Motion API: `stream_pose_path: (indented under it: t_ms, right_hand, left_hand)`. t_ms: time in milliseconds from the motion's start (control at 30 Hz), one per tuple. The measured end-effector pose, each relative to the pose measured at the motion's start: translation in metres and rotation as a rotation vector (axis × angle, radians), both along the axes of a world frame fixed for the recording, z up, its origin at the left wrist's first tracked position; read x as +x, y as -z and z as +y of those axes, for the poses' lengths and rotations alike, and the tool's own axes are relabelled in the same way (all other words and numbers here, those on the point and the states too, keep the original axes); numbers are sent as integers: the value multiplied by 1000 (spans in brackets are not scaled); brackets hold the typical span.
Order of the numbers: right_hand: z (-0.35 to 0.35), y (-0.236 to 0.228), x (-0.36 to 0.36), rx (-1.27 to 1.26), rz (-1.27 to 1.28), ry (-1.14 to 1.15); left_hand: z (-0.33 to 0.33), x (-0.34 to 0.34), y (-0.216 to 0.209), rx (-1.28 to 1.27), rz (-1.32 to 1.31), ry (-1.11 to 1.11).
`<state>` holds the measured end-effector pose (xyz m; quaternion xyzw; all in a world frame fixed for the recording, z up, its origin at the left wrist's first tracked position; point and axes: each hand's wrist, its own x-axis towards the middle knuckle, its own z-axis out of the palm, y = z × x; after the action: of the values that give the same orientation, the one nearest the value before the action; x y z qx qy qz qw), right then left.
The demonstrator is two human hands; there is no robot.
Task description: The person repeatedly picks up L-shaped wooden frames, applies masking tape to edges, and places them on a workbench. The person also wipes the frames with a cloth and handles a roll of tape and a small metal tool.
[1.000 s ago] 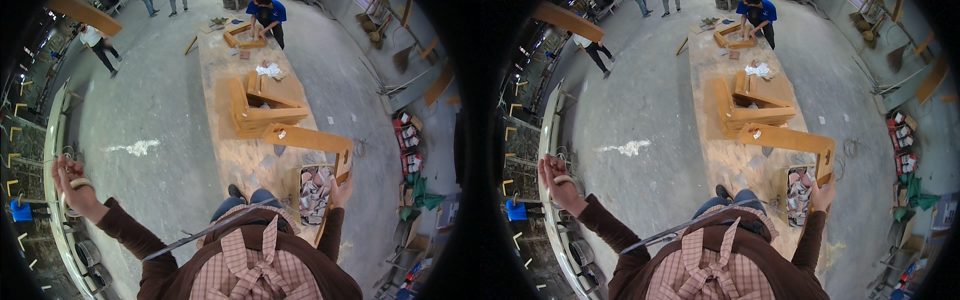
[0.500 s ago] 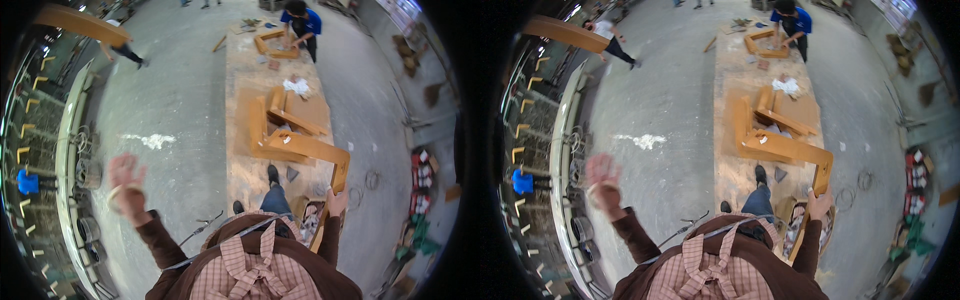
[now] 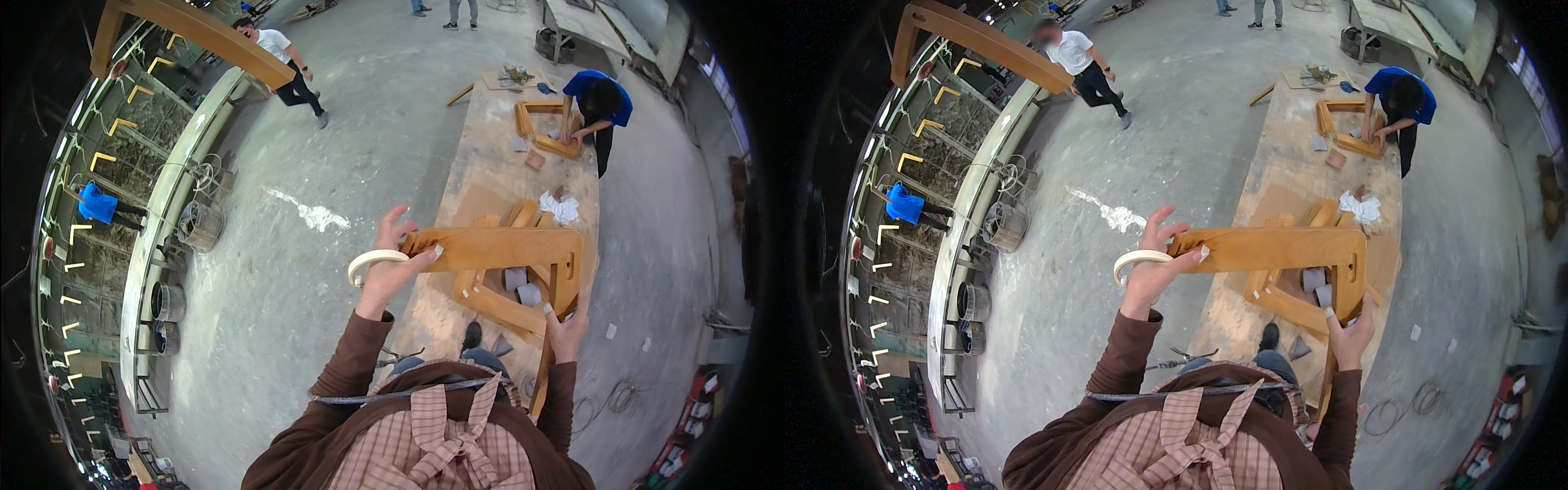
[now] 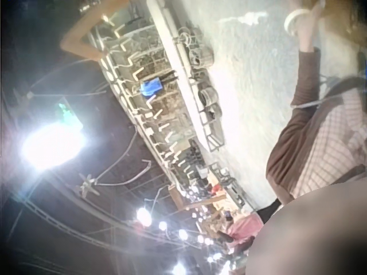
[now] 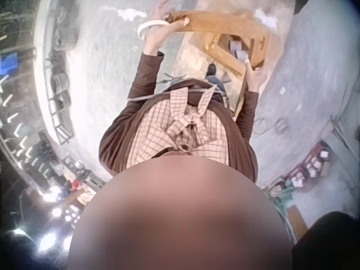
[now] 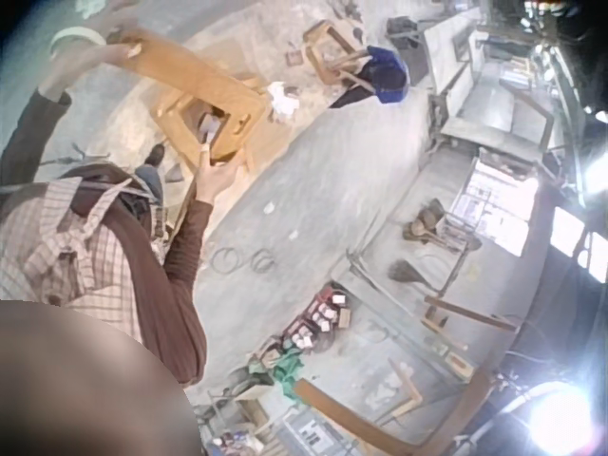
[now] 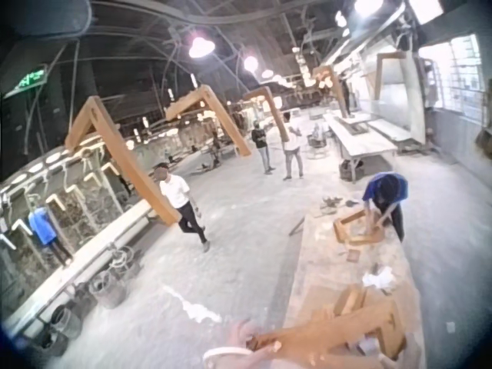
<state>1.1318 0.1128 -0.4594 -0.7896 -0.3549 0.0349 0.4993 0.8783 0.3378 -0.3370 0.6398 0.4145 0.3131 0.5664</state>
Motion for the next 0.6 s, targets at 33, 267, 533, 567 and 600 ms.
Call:
stream_pose_path:
  t_ms: [33,267,533,567,600]
  right_hand:
    - [0,0,4,-1,-3,1]
    - [-6,-6,13,17,5,-23]
    - [-32,-12,19,-34,420,-204]
    - [-39,-10,21,-81,639,-236]
    - [-43,-5,23,-87,817,-278]
  left_hand:
    - [0,4,0,9,-20,11]
    - [-4,18,-3,60,-31,177]
    - [-7,36,19,136,37,-26]
    - [-6,35,21,110,55,-37]
    - [-6,33,22,87,67,-10]
